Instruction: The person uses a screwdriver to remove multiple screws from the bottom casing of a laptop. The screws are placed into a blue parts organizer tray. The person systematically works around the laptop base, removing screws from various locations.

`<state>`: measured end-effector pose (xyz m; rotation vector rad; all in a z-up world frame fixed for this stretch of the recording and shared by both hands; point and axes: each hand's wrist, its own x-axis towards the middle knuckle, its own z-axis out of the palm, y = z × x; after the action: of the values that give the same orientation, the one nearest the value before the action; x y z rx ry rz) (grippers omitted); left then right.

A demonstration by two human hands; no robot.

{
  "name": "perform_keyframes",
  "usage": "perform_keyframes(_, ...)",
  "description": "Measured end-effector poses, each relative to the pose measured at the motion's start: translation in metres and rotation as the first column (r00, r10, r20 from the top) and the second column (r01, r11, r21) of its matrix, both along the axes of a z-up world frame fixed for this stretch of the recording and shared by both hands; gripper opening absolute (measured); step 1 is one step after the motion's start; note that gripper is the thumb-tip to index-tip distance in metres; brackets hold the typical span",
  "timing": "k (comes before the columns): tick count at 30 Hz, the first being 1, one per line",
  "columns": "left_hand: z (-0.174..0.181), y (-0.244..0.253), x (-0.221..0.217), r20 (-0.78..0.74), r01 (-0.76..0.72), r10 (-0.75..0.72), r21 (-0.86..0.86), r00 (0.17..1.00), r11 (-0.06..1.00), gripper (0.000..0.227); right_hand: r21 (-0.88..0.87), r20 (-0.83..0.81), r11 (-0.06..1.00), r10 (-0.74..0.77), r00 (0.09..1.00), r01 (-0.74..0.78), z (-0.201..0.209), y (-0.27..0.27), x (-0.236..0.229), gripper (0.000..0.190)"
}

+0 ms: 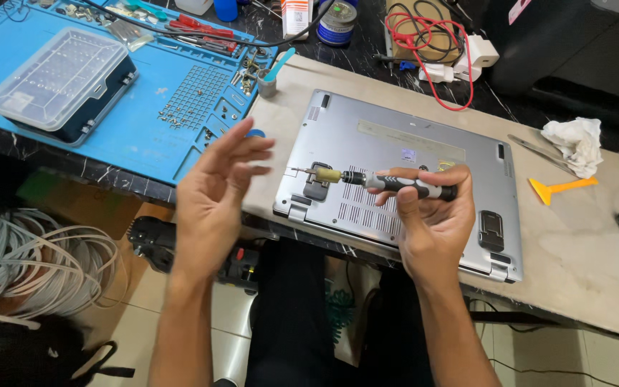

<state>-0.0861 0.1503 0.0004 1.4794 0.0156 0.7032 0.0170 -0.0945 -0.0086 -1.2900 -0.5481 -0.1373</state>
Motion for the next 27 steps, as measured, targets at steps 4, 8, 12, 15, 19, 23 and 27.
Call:
perform_keyframes(4, -0.012, 0.029, 0.004, 0.015, -0.259, 0.311, 0.591, 0.95, 0.764, 0.029, -0.071, 0.046, 0.997, -0.025, 0.999, 0.029, 0.013, -0.006, 0.01, 0.037)
perform_keyframes(8, -0.031, 0.038, 0.032, 0.028, -0.254, 0.457, 0.86, 0.889, 0.442, 0.05, -0.124, 0.099, 0.992, -0.023, 0.995, 0.035, 0.022, -0.011, 0.014, 0.036)
perform_keyframes(12, -0.046, 0.048, 0.066, 0.033, -0.242, 0.582, 0.927, 0.812, 0.285, 0.05, -0.144, 0.127, 0.989, 0.0, 0.992, 0.019, 0.026, -0.017, 0.014, 0.035)
perform_keyframes(15, -0.05, 0.057, 0.088, 0.01, -0.237, 0.588, 0.921, 0.809, 0.31, 0.051, -0.208, 0.108, 0.977, -0.026, 0.994, 0.048, 0.027, -0.023, 0.016, 0.036)
perform_keyframes(19, -0.046, 0.059, 0.099, 0.03, -0.241, 0.583, 0.927, 0.812, 0.288, 0.055, -0.271, 0.132, 0.962, 0.003, 0.991, 0.034, 0.043, -0.024, 0.014, 0.034)
perform_keyframes(23, -0.024, 0.035, 0.063, 0.08, -0.3, 0.44, 0.837, 0.894, 0.458, 0.041, -0.339, 0.206, 0.94, 0.11, 0.972, -0.034, 0.06, -0.017, 0.022, 0.035)
perform_keyframes(27, 0.001, 0.001, 0.007, -0.13, -0.021, 0.092, 0.467, 0.987, 0.884, 0.034, -0.469, 0.217, 0.855, 0.355, 0.909, -0.222, 0.075, -0.004, 0.027, 0.042)
